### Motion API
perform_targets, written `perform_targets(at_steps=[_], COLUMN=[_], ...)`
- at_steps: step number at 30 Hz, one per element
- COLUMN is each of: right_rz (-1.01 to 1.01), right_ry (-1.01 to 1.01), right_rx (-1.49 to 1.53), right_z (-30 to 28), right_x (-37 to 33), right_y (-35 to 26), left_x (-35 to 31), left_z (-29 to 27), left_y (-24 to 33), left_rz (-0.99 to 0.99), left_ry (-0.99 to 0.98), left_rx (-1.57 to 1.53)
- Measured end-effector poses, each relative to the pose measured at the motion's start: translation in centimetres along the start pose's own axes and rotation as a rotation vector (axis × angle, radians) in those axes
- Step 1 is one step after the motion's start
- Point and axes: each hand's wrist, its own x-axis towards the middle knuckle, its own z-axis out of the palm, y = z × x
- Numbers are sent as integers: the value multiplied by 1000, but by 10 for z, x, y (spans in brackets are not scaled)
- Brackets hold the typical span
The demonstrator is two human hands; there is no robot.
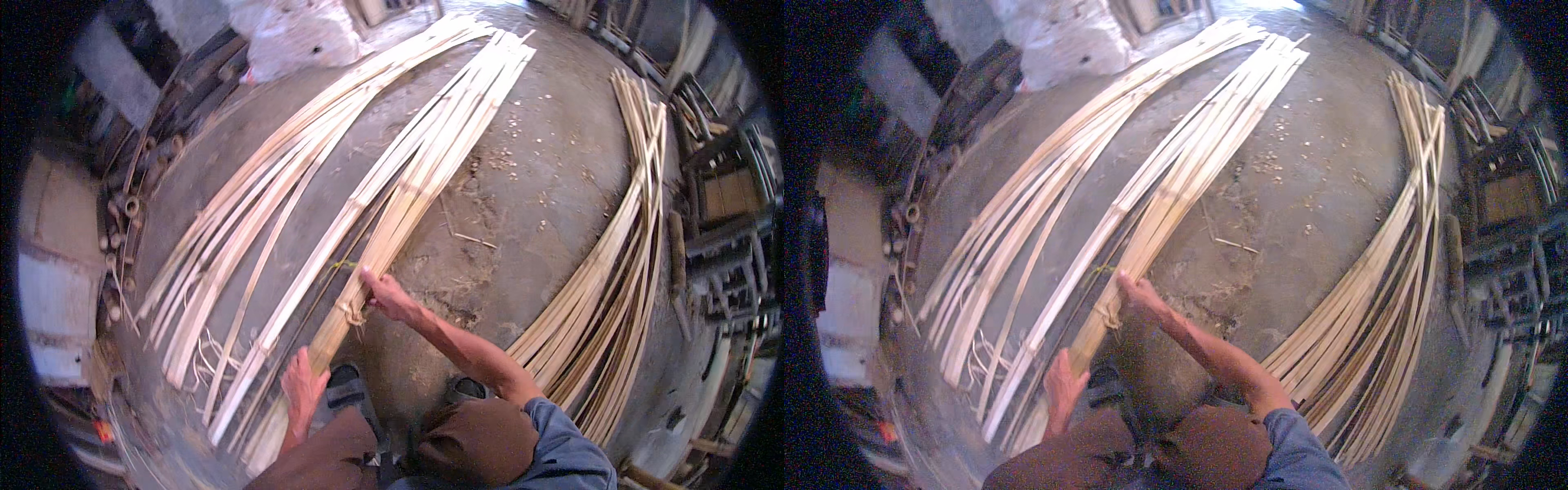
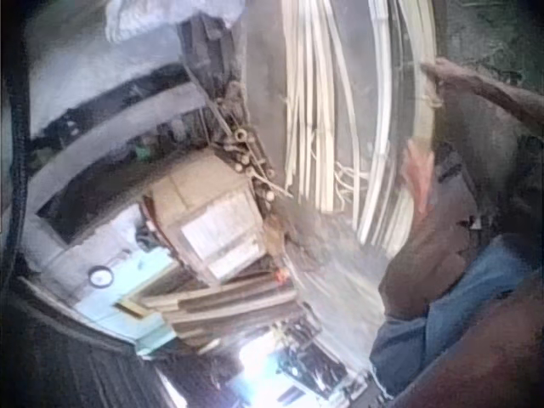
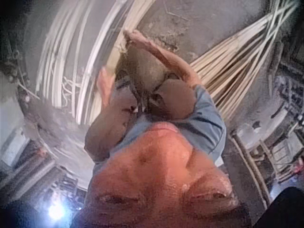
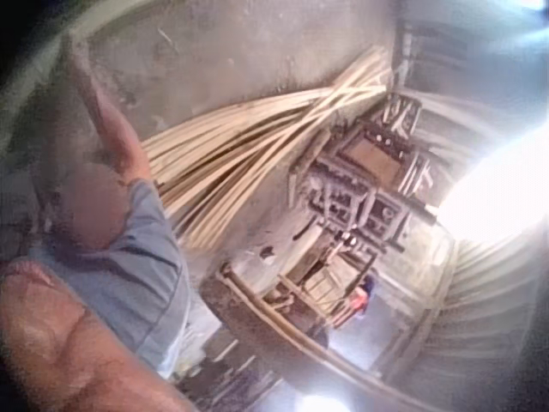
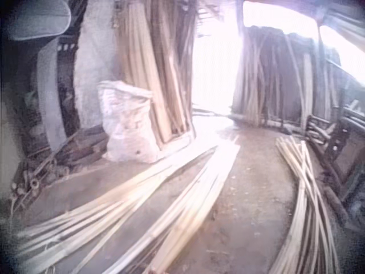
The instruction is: The person gathers thin bamboo strips from a pile, unties a bundle, and arranges the strips on the floor into neat parallel rows. The person repeatedly picks up, aligns, and places the strips to form organized stacks.
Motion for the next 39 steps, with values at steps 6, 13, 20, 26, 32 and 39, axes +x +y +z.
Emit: perform_targets(at_steps=[6,13,20,26,32,39], right_rz=[-12,-96,8,45,-86,-89], right_ry=[-55,-86,45,174,3,19], right_rx=[105,-60,38,19,113,154], right_z=[-2,-31,-35,-28,-25,-26], right_x=[-7,-28,-35,-28,-20,-21], right_y=[-1,-22,-28,-16,-5,-5], left_x=[2,67,23,39,114,142], left_z=[-1,-55,-33,-23,7,4], left_y=[-7,-51,-42,-12,-73,-92], left_rz=[-43,2,113,-14,28,94], left_ry=[-8,126,20,-261,139,263], left_rx=[0,124,-42,-303,-6,134])
